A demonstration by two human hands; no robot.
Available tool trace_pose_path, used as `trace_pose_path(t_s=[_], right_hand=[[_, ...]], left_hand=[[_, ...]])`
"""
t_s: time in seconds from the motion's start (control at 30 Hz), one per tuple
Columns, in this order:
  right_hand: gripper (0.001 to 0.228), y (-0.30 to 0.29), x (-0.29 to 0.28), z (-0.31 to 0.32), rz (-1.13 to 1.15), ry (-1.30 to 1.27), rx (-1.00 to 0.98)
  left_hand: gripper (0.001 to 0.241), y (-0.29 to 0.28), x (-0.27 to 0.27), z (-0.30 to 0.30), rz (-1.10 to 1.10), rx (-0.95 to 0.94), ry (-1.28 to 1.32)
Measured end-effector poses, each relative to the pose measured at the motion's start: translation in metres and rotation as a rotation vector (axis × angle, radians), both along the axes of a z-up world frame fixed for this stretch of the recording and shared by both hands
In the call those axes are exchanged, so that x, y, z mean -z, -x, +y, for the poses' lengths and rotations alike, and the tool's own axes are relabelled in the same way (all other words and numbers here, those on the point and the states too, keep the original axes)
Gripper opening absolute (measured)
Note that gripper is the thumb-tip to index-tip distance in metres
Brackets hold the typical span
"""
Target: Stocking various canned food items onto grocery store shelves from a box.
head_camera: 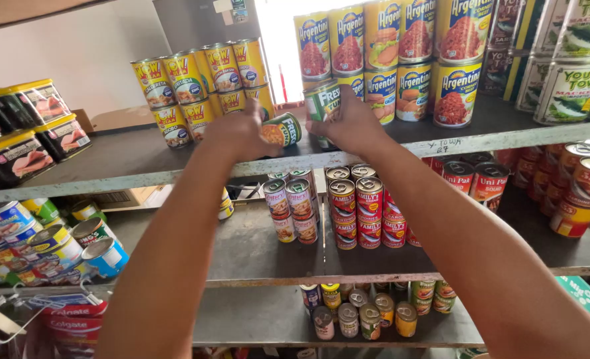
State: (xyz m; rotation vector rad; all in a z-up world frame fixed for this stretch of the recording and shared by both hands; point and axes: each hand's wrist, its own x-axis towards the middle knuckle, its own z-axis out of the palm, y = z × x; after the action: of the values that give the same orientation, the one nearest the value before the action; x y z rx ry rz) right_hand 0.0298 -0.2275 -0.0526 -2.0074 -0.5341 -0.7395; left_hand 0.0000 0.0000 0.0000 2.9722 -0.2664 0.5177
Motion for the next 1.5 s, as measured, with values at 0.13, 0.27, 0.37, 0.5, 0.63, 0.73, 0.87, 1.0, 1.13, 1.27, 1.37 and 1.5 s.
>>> trace_pose_path(t_s=[0.13, 0.27, 0.37, 0.5, 0.63, 0.73, 0.87, 1.0, 1.13, 1.27, 1.37, 1.5], right_hand=[[0.080, -0.007, 0.006, -0.001, -0.093, 0.004, 0.057], [0.078, -0.001, 0.004, -0.001, -0.155, -0.128, 0.052], [0.077, -0.019, 0.015, -0.004, -0.579, -0.213, -0.097], [0.071, 0.002, 0.005, 0.003, -0.338, -0.438, -0.184], [0.072, -0.001, 0.008, 0.001, -0.490, -0.338, -0.057], [0.068, 0.003, 0.007, 0.004, -0.484, -0.387, -0.157], [0.063, -0.004, -0.001, 0.005, -0.597, -0.461, -0.284], [0.064, 0.003, -0.036, 0.012, -0.643, -0.563, -0.430], [0.064, -0.001, -0.061, 0.025, -0.505, -0.450, -0.433], [0.068, -0.025, -0.063, 0.033, -0.431, -0.189, -0.275], [0.085, -0.022, -0.064, 0.036, -0.251, -0.138, -0.114], [0.109, -0.074, -0.048, 0.033, -0.475, -0.037, -0.049]], left_hand=[[0.092, 0.001, 0.012, -0.024, -0.047, -0.103, -0.213], [0.084, -0.025, 0.027, -0.030, -0.221, -0.029, -0.079], [0.085, -0.043, 0.041, -0.034, -0.286, 0.068, 0.457], [0.084, -0.041, 0.044, -0.035, -0.366, 0.238, 0.651], [0.075, -0.055, 0.051, -0.023, -0.305, 0.422, 0.760], [0.070, -0.057, 0.057, -0.021, -0.238, 0.569, 0.826], [0.067, -0.059, 0.055, -0.022, -0.183, 0.677, 0.840], [0.064, -0.040, 0.047, -0.032, -0.027, 0.861, 1.015], [0.063, -0.031, 0.046, -0.031, -0.046, 0.803, 0.993], [0.065, -0.022, 0.042, -0.032, -0.135, 0.578, 0.854], [0.068, -0.029, 0.044, -0.031, -0.140, 0.561, 0.827], [0.064, -0.039, 0.049, -0.028, -0.175, 0.576, 0.793]])
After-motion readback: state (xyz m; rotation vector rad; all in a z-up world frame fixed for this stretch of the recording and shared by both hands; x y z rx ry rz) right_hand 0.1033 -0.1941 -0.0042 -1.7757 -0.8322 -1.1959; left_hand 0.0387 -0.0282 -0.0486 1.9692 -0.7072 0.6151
